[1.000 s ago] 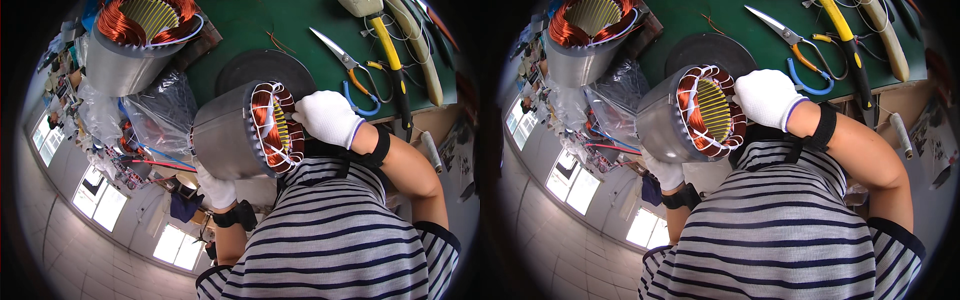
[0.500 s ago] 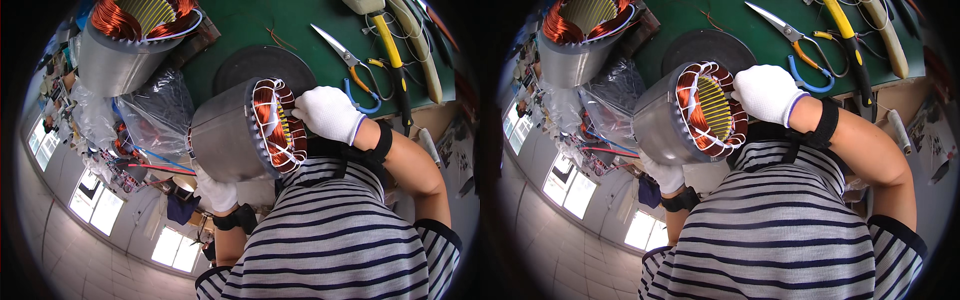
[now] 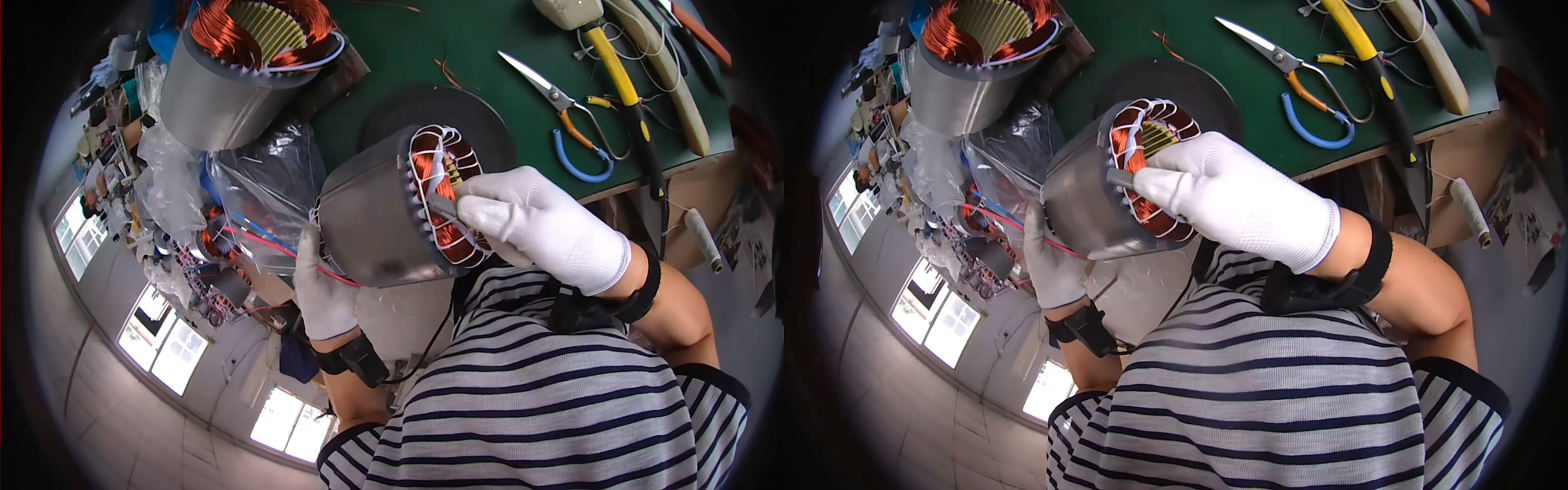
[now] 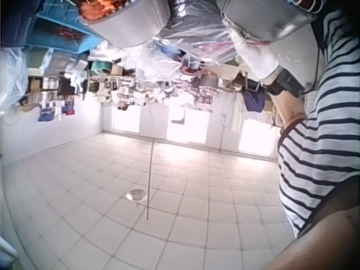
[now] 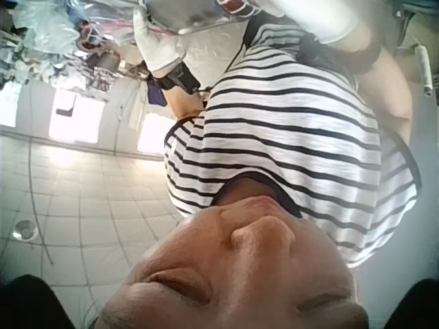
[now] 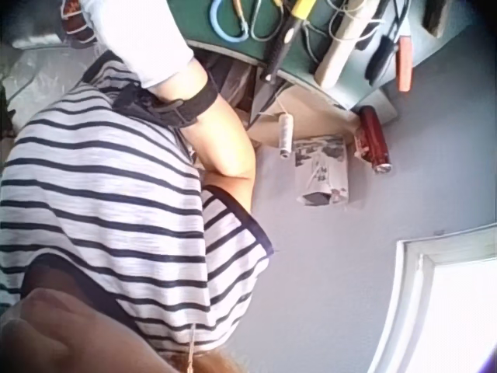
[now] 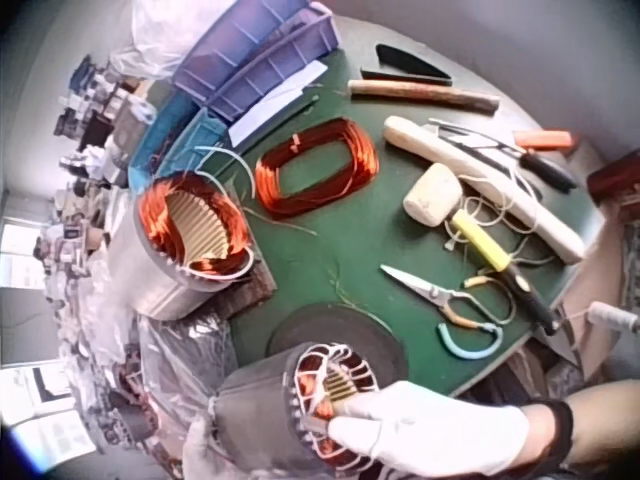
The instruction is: Manually shaping and wiring copper windings inside a motor stator using a mallet and assembly tools.
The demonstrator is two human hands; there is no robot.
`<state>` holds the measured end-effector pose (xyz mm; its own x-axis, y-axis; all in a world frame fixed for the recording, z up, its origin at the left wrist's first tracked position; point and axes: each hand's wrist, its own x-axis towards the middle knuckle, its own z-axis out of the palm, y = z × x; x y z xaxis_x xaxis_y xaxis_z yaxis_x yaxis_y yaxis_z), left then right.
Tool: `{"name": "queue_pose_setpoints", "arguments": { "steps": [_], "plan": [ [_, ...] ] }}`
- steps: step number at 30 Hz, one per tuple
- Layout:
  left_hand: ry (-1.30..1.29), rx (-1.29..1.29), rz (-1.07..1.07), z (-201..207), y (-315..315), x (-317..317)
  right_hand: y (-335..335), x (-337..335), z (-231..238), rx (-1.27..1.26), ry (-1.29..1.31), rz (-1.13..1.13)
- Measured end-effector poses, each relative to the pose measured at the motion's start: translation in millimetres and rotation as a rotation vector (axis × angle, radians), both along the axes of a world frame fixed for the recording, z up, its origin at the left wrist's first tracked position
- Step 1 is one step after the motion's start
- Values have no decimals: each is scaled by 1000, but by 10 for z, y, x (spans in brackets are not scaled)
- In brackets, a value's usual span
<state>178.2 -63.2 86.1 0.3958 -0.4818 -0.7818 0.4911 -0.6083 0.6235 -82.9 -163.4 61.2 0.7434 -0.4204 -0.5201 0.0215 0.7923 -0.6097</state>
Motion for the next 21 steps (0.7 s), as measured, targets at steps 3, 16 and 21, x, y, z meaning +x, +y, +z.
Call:
{"name": "queue_pose_setpoints", "arguments": {
  "steps": [3,16,21],
  "plan": [
    [12,-103,56,71,-73,-106,37,57,-29,-116,31,16],
    [45,-284,-79,-215,365,184,246,-262,-420,-571,67,-80],
    [-1055,34,-906,-79,155,23,142,-55,-700,-1069,682,94]
  ]
}}
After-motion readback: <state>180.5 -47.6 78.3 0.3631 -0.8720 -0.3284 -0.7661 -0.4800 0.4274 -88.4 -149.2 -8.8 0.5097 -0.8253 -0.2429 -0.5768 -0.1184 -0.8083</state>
